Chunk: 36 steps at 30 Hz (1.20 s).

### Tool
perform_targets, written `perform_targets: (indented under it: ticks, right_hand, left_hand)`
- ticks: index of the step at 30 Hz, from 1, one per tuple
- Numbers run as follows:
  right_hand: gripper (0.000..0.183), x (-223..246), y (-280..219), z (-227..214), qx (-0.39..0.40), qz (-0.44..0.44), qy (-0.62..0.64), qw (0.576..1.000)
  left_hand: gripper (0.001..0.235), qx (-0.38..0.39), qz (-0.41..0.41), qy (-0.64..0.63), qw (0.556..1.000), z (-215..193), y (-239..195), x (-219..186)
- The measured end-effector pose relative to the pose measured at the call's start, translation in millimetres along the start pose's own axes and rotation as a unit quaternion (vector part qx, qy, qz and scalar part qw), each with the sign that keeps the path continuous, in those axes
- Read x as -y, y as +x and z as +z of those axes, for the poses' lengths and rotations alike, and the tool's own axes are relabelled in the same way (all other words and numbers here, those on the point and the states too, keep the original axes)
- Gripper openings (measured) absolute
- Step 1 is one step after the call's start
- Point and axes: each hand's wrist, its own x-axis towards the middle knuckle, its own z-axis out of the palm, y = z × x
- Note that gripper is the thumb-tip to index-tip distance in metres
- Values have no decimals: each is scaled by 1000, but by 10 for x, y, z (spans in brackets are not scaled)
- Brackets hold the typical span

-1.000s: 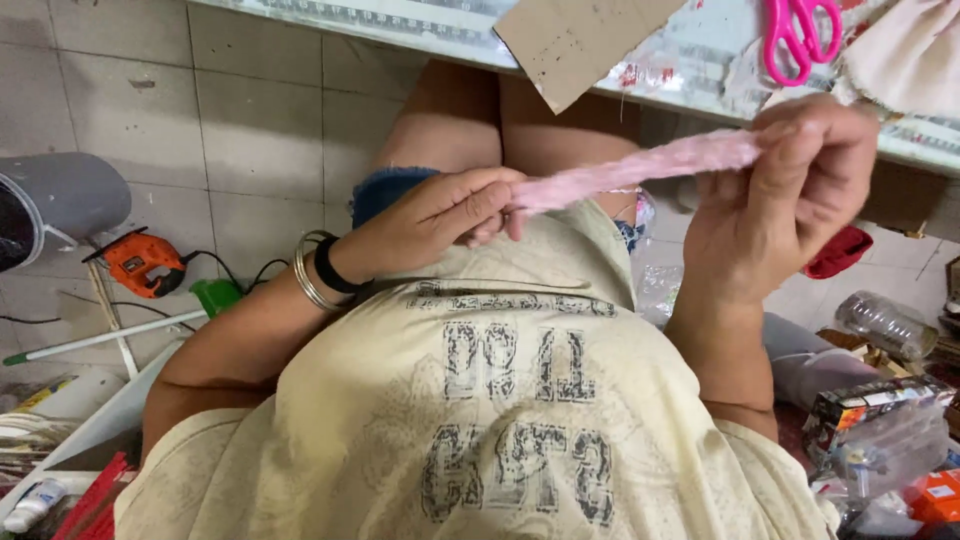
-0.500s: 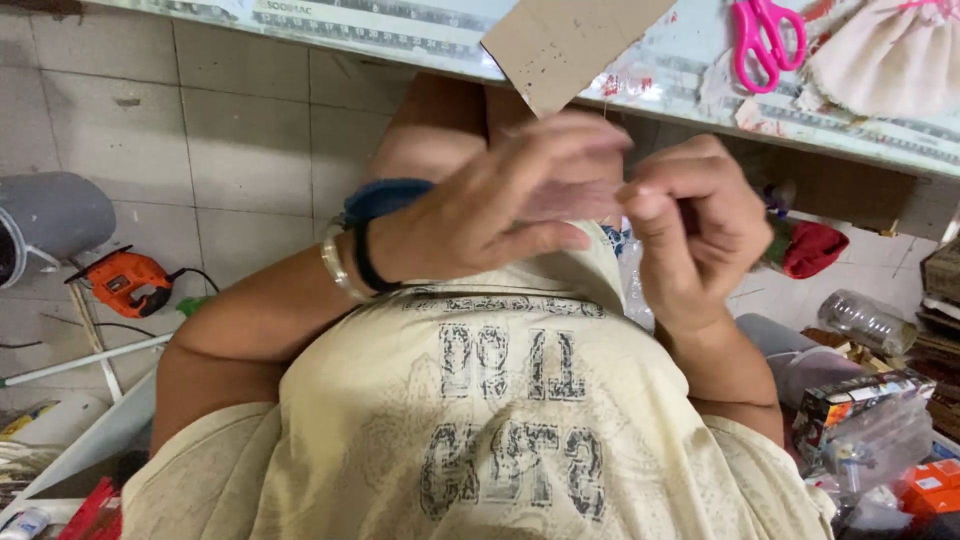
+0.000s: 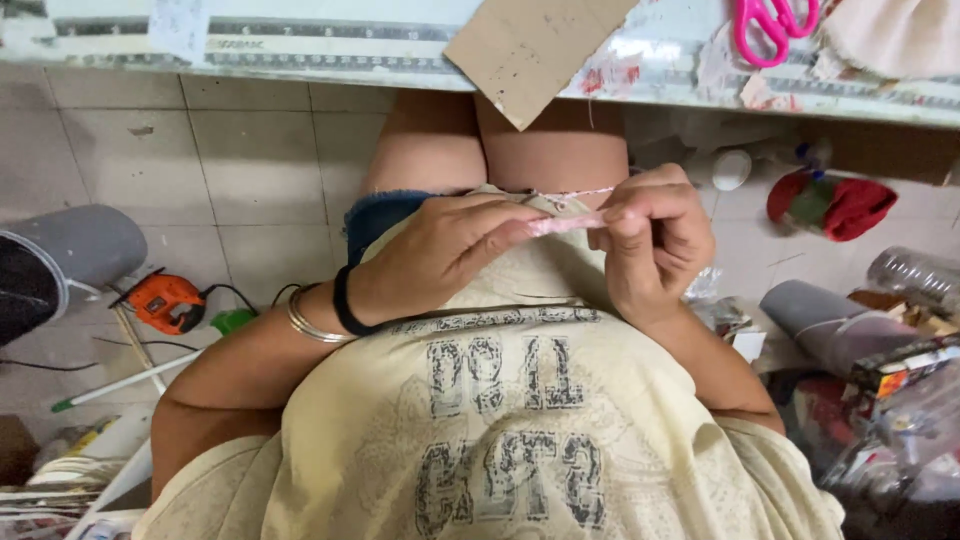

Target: Creating doll components by wrapping yarn around cardboard, cutting it, and tying the bundles.

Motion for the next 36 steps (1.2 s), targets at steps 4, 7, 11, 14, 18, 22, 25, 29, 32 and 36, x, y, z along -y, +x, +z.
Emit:
perform_targets:
  ticks: [4,7,11,14,18,22,25,29,32,36]
  right_hand:
    - [22,-32,79,72,5,-7,17,1000]
    - [21,-29,209,85,15,-38,9,999]
    - [20,-101,405,78,34,-94,40,994]
    - [20,-86,578,164,22,-66,71,995]
    - [15,-304,722,41,42,-76,-15,996]
    - [24,-435,812,107,196,-152,-325,913]
    - [22,-411,937,138,203,-185,-386,881]
    - [27,-317,1229,23,212,-173,-410,870]
    - [32,-386,1332,-159,219,-144,-435,862]
    - [26,-421,1581,-303,184,-124,-491,843]
  left_hand:
    - [27,-34,-65,-59,996,-27,2,33]
    - [24,-55,-105,-101,988,-92,61,3]
    - [18,-58,-151,-213,963,-201,131,-26]
    - [20,-61,-152,-186,969,-390,255,-151]
    - [9,-88,-116,-164,976,-546,368,-221]
    - [8,-135,-134,-178,966,-712,599,-230]
    - [8,-123,-117,-145,975,-790,819,-294]
    - [6,-92,-105,-79,987,-836,1128,-394]
    - [12,-44,-128,57,989,-933,1155,-304]
    - [16,16,-139,109,984,-793,1608,-589]
